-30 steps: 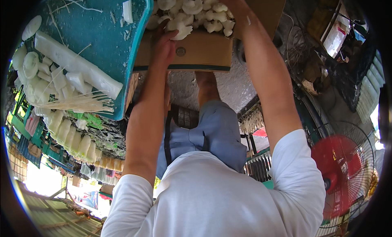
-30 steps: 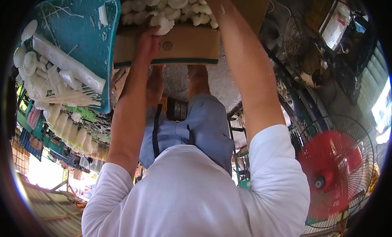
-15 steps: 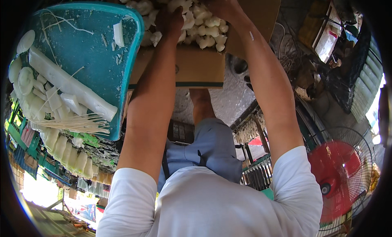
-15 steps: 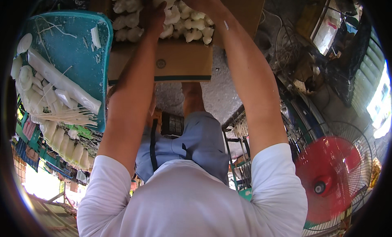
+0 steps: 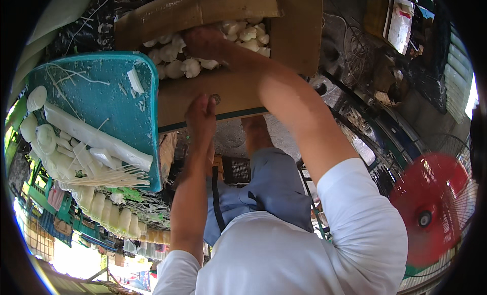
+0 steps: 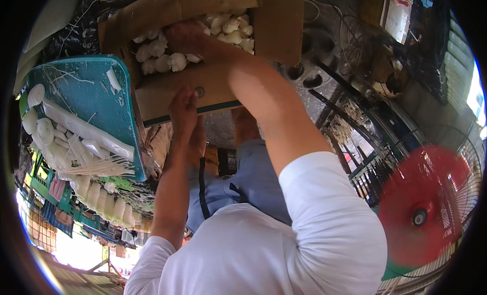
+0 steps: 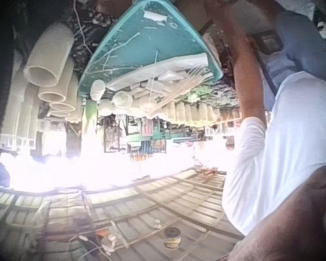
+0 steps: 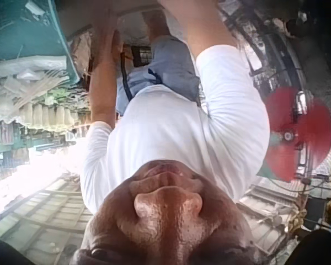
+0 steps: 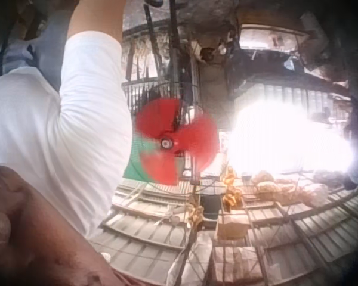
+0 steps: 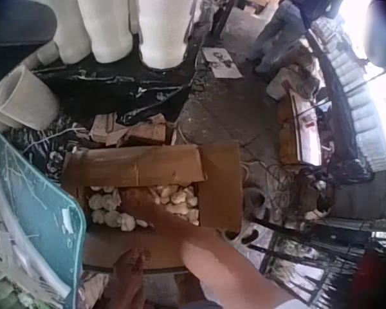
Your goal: The person assembles decorative candles by inserting wicks into cylindrical wax bodies, wrapping them with string, and arranging them on a table. They also use a sanding block to smooth the surface of several candles and place finished units into a cardboard box.
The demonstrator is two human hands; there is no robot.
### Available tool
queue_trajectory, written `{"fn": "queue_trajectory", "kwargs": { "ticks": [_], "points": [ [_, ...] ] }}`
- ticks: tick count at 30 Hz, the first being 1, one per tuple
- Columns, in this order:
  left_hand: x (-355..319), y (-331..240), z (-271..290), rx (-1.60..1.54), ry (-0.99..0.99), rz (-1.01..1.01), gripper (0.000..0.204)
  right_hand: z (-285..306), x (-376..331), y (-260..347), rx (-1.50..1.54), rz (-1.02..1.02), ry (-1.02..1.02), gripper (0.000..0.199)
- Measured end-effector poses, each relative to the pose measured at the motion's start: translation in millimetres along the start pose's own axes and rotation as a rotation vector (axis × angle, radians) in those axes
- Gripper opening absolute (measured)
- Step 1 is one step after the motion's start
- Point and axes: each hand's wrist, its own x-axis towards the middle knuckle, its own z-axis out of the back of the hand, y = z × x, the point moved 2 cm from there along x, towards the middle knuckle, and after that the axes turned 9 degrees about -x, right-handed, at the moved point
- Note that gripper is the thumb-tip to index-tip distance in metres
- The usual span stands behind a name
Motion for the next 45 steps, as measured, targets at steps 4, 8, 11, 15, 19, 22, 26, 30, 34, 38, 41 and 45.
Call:
{"fn": "queue_trajectory", "kwargs": {
  "ticks": [4, 8, 11, 15, 19, 22, 26, 30, 34, 38, 41, 45],
  "points": [
    [-48, 10, 16, -0.059, 0.037, 0.03, 0.033, -39, 14, 38, -0.089, -0.086, -0.034, 0.052],
    [-63, 11, 26, -0.08, 0.026, -0.009, 0.031, -51, 17, 29, -0.156, -0.125, 0.023, 0.05],
    [-68, 11, 28, -0.138, 0.005, -0.047, 0.031, -29, 10, 23, -0.111, -0.089, 0.028, 0.047],
    [-66, 14, 26, -0.177, 0.034, -0.003, 0.031, -13, -8, 20, -0.079, -0.094, 0.03, 0.043],
    [-67, 13, 25, -0.109, 0.049, -0.006, 0.03, -2, -10, 18, -0.072, -0.124, -0.003, 0.04],
    [-75, 10, 28, -0.083, 0.094, 0.019, 0.03, 11, -19, 16, -0.046, -0.122, -0.045, 0.038],
    [-100, 0, 35, -0.06, 0.176, 0.081, 0.033, 44, -92, 11, -0.022, -0.076, -0.197, 0.035],
    [-144, -2, 56, 0.029, 0.244, 0.005, 0.036, 69, -199, 3, 0.245, -0.118, 0.01, 0.027],
    [-198, -22, 102, 0.014, 0.228, -0.006, 0.034, 150, -247, 45, 0.325, -0.36, 0.223, 0.031],
    [-246, -38, 170, 0.044, 0.076, 0.031, 0.038, 172, -261, 92, 0.381, -0.268, 0.381, 0.039],
    [-296, -22, 205, 0.002, -0.064, 0.17, 0.042, 212, -231, 139, 0.489, -0.051, 0.549, 0.039],
    [-356, 32, 230, -0.086, -0.273, 0.366, 0.042, 246, -191, 211, 0.507, 0.222, 0.655, 0.042]
  ]
}}
